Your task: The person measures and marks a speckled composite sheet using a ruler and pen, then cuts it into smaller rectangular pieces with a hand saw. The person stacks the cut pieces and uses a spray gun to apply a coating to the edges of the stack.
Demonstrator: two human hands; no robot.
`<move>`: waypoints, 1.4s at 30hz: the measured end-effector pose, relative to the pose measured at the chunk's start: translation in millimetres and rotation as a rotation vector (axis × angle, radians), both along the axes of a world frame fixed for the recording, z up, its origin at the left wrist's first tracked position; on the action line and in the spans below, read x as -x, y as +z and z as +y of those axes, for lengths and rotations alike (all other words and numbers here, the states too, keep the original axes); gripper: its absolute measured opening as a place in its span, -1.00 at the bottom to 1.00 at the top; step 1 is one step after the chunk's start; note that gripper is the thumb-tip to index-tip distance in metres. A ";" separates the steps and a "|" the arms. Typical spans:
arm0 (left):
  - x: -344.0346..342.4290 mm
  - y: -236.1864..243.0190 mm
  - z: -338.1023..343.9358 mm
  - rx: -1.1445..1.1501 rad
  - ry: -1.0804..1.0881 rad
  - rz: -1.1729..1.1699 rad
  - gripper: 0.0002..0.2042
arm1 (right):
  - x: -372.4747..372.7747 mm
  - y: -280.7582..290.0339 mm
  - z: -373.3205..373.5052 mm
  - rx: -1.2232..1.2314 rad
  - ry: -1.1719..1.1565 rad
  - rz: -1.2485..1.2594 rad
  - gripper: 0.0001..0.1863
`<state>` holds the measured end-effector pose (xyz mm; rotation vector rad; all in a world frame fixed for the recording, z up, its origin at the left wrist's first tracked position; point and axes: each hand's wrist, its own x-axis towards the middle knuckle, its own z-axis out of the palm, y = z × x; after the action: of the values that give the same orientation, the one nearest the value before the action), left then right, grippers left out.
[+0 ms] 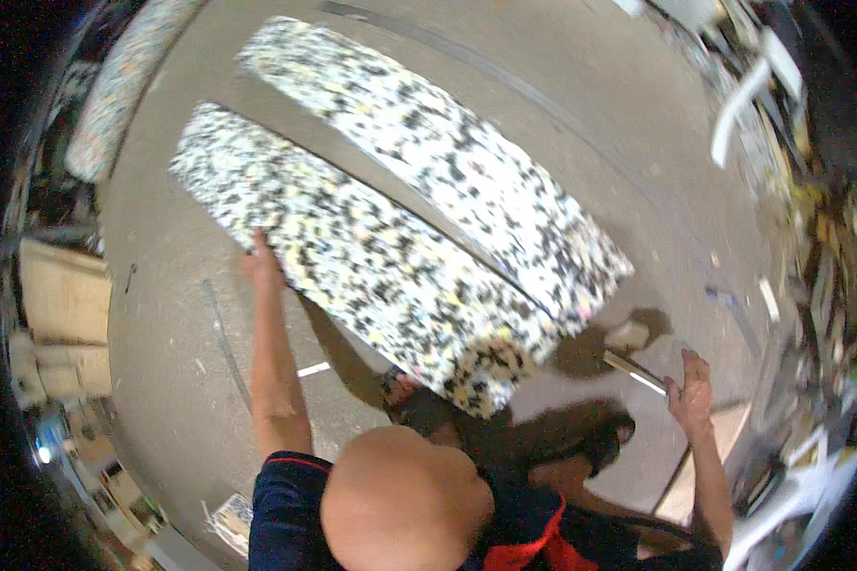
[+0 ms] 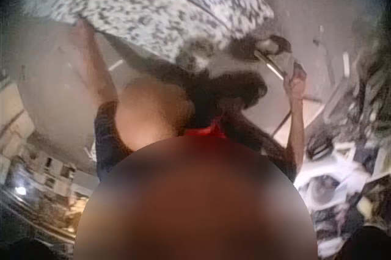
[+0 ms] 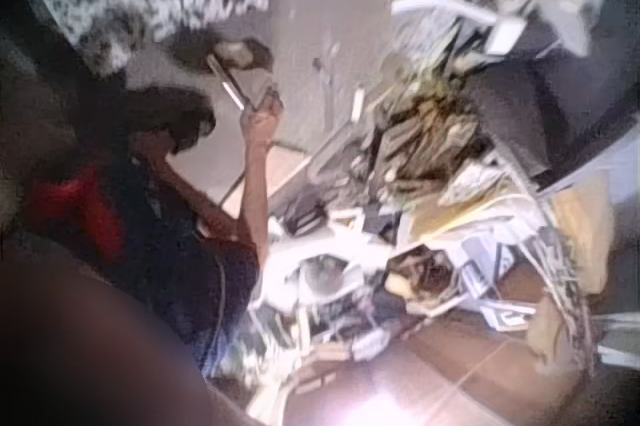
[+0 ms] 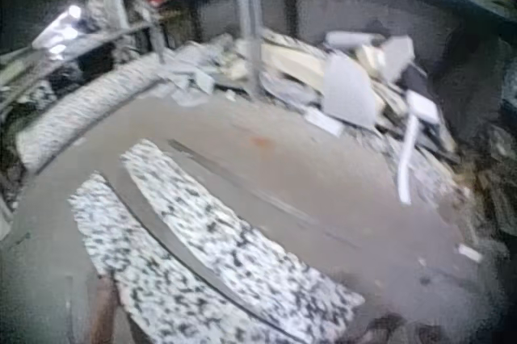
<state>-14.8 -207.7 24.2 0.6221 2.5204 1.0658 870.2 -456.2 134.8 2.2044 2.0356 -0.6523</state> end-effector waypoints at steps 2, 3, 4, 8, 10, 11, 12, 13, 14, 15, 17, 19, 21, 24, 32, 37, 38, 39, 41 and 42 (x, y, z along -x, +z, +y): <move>12.5 7.5 -8.2 -0.081 -0.073 0.196 -0.05 | 88.3 16.3 70.0 -0.182 0.004 0.101 -0.24; 12.5 12.0 -11.7 0.006 0.010 0.262 -0.05 | 127.7 16.0 117.3 -0.275 0.030 0.162 -0.23; 10.5 14.8 -5.8 0.092 0.026 0.212 -0.07 | 156.3 20.4 151.4 -0.216 -0.033 0.362 -0.22; -34.8 27.3 13.3 -0.070 -0.033 0.396 -0.18 | 192.7 2.1 265.8 0.210 -0.137 0.058 0.05; -76.9 39.5 16.3 -0.140 -0.070 0.421 -0.23 | 148.6 5.7 293.7 0.392 -0.013 0.104 0.23; -102.8 44.5 16.2 -0.181 -0.107 0.403 -0.25 | 127.3 11.8 299.2 0.274 0.003 0.127 0.22; -130.2 49.3 15.8 -0.223 -0.157 0.367 -0.27 | 102.7 20.7 307.4 0.191 0.005 0.123 0.20; -157.7 55.2 12.0 -0.248 -0.223 0.332 -0.29 | 75.4 36.0 324.4 0.088 0.096 0.053 0.24; -189.4 56.6 8.8 -0.271 -0.316 0.241 -0.31 | 43.7 55.4 338.6 -0.065 -0.035 0.152 0.22; -221.4 57.7 6.3 -0.275 -0.410 0.126 -0.33 | 9.1 88.9 371.7 0.029 -0.050 0.026 0.06; -291.5 51.3 -4.2 -0.226 -0.602 -0.169 -0.37 | -29.9 126.2 399.5 -0.431 -0.114 -0.335 -0.18; -361.0 50.8 -26.3 -0.117 -0.777 -0.491 -0.41 | -81.8 171.7 411.9 -0.854 -0.173 -0.727 -0.57; -420.3 62.6 -50.2 -0.012 -0.899 -0.727 -0.46 | -137.3 195.5 382.3 -1.191 -0.206 -0.842 -0.77; -462.0 100.1 -61.1 0.033 -0.899 -0.868 -0.52 | -195.4 134.9 296.8 -0.798 -0.218 -0.757 -0.71; -304.2 48.5 26.2 0.004 -0.677 -0.543 -0.69 | -118.4 -113.5 174.0 -0.003 -0.334 -0.337 -0.43; -297.5 -83.2 -7.0 0.224 -0.099 -1.169 -0.54 | -65.6 -193.0 196.3 0.075 -0.776 -0.543 -0.47; -306.0 -89.8 -29.3 0.310 -0.167 -1.278 -0.57 | -67.0 -200.5 189.6 0.043 -0.589 -0.533 -0.58; -313.2 -94.4 -41.3 0.429 -0.277 -1.441 -0.60 | -72.4 -207.3 187.1 0.033 -0.487 -0.560 -0.68; -300.2 -99.1 -47.5 0.454 -0.737 -1.212 -0.64 | -86.4 -212.8 180.6 -0.047 -0.217 -0.749 -0.64; -286.7 -97.0 -47.3 0.413 -0.943 -1.082 -0.65 | -92.9 -214.0 182.4 -0.019 -0.172 -0.911 -0.62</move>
<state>271.9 -255.1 -72.7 0.7070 1.1853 0.3147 963.1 -273.7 -79.2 2.0995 1.3793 0.3407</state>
